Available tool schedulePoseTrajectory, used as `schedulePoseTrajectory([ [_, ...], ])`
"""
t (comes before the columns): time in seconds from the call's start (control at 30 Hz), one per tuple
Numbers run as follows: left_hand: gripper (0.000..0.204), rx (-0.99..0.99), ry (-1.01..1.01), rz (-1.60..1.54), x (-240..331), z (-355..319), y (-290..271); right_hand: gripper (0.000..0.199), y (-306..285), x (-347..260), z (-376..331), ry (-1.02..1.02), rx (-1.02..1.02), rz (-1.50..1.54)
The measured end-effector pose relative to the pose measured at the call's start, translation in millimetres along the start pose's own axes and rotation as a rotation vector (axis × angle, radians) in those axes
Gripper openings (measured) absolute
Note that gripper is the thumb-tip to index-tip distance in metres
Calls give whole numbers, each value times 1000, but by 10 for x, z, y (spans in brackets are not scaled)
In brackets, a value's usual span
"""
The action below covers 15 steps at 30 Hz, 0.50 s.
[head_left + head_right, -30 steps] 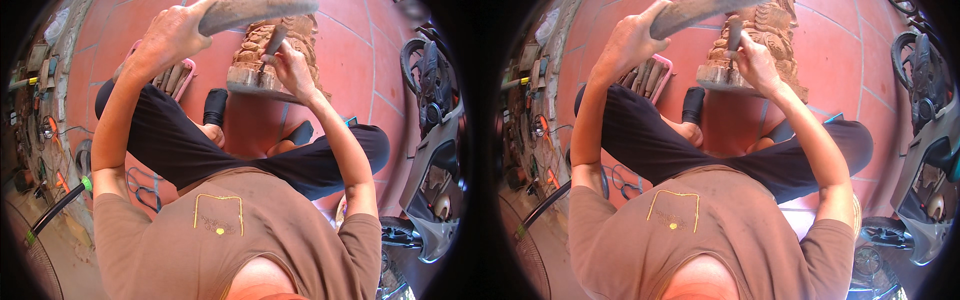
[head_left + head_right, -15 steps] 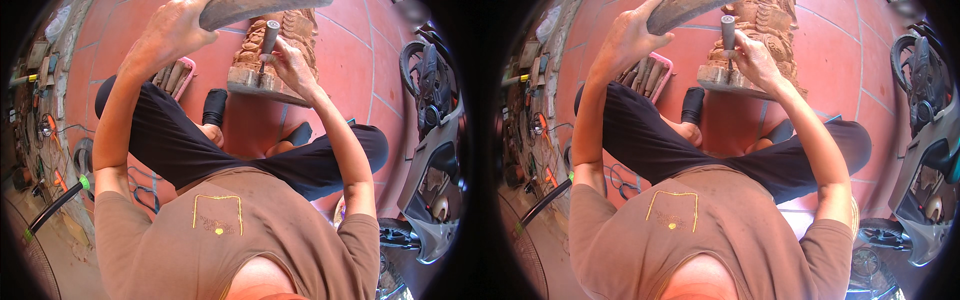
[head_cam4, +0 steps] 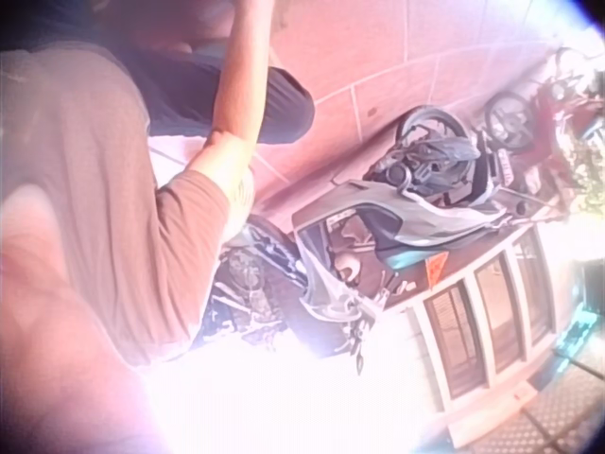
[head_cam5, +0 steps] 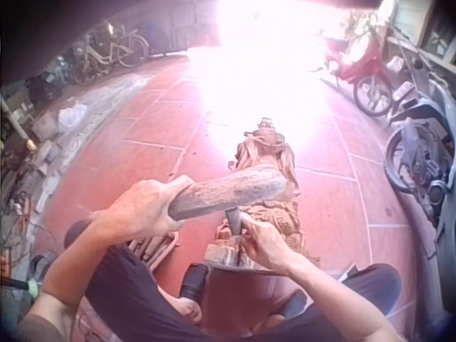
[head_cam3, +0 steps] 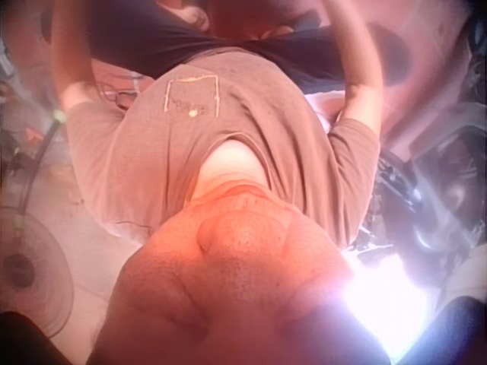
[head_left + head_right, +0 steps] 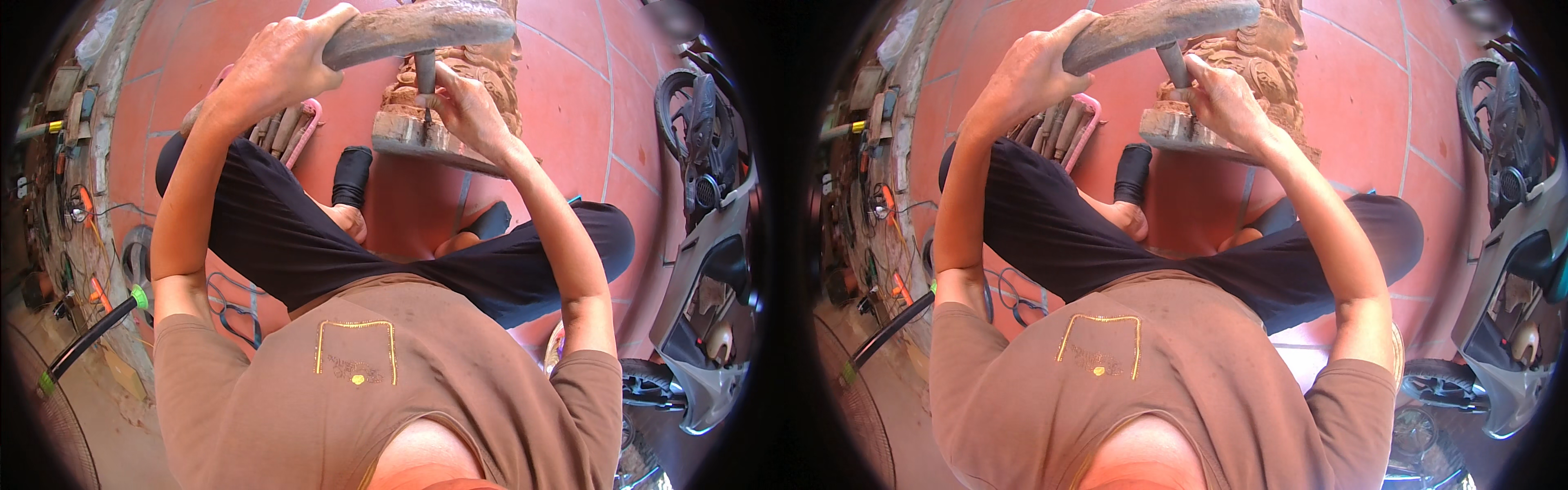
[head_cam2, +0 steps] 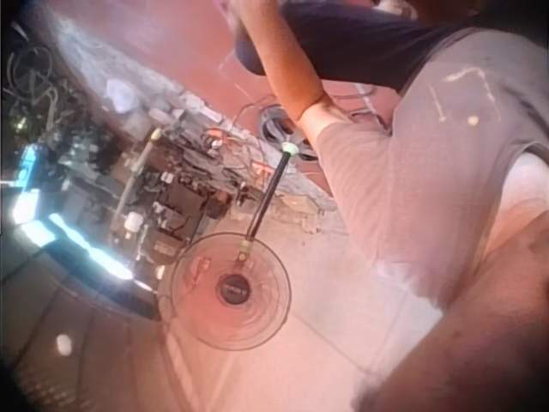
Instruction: The person carves a wooden sculpture using a chisel and mallet. They repeatedly strike the chisel to shape the wood, focusing on detailed areas of the piece.
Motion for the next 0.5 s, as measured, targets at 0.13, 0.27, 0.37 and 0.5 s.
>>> schedulePoseTrajectory([
  [0.13,61,102,50,-121,88,17,-162,27,0,23,-11,-26,25,31],
  [0.27,61,451,285,-79,32,-15,-246,28,-37,-12,-13,-16,17,24],
  [0.37,65,274,196,42,-4,-59,-31,28,-29,6,1,-28,30,64],
  [0.5,62,-21,-51,6,34,33,6,27,-37,195,5,-20,64,80],
])
Point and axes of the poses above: each hand's wrist, its own z-axis towards the middle knuckle, its own y-axis out of the palm, x = y × z, the point moved 7 cm from there along z, towards the middle knuckle, and after that the axes turned 9 degrees about y, right-handed, at the moved point
